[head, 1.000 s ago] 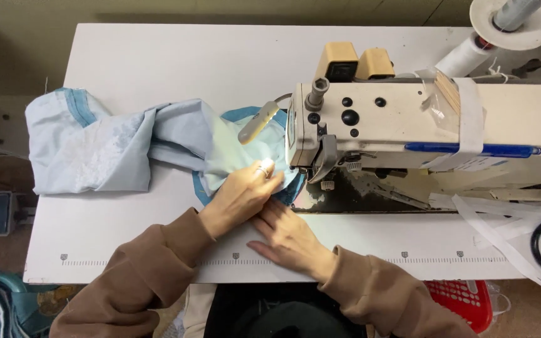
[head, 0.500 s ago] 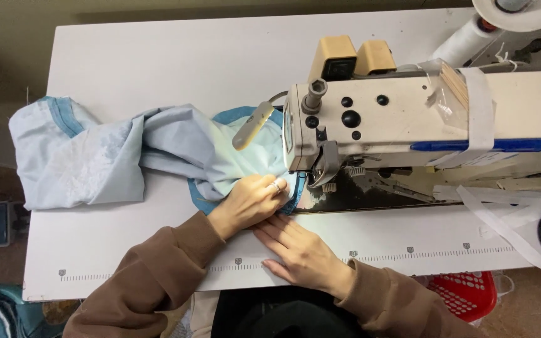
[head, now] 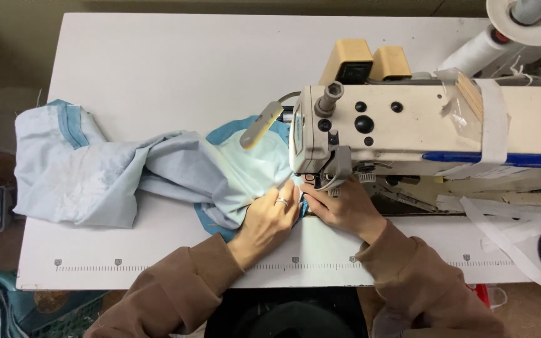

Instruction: Operating an industrial sewing machine to stitch together various fabric components for garment or textile production.

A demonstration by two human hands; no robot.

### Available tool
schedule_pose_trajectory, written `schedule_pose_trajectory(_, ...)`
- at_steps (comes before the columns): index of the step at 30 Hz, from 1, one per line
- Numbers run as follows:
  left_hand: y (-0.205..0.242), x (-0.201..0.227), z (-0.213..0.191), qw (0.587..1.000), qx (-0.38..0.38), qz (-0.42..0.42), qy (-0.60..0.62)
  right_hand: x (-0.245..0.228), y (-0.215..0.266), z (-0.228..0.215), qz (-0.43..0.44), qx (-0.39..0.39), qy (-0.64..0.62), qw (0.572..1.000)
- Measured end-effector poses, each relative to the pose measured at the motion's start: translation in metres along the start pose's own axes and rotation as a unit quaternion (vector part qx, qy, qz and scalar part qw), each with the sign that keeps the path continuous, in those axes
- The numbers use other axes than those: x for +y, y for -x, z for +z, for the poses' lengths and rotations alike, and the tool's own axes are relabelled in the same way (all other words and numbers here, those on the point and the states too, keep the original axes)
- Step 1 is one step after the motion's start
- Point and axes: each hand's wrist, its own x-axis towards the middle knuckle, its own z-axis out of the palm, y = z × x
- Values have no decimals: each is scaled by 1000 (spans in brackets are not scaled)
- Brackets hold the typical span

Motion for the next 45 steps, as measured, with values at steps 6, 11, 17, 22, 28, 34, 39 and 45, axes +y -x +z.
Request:
schedule_pose_trajectory(6,5,1,27,999,14,-9,-47,-6,-20,-14,39,-35,10,999)
schedule_pose_trajectory(11,-10,3,25,996,-15,-30,-80,-9,-21,-13,173,-98,2,980)
schedule_pose_trajectory(17,-17,-17,-5,999,-16,10,-47,-25,0,-4,-25,36,-8,999)
schedule_pose_trajectory(22,-31,-45,-30,996,-29,82,-32,-90,-20,-6,-69,46,-72,994)
schedule_pose_trajectory(28,-30,-49,-11,990,27,124,60,-110,-11,-8,-6,-16,-111,994)
schedule_pose_trajectory(34,-34,-47,-12,979,-52,178,80,-108,-17,-37,-2,-89,-155,984)
schedule_pose_trajectory(39,-27,-47,-7,983,25,144,114,-92,-8,-27,47,-24,-235,971)
schedule_pose_trajectory(45,-12,-13,4,996,16,47,79,-36,-9,-7,51,64,-3,997)
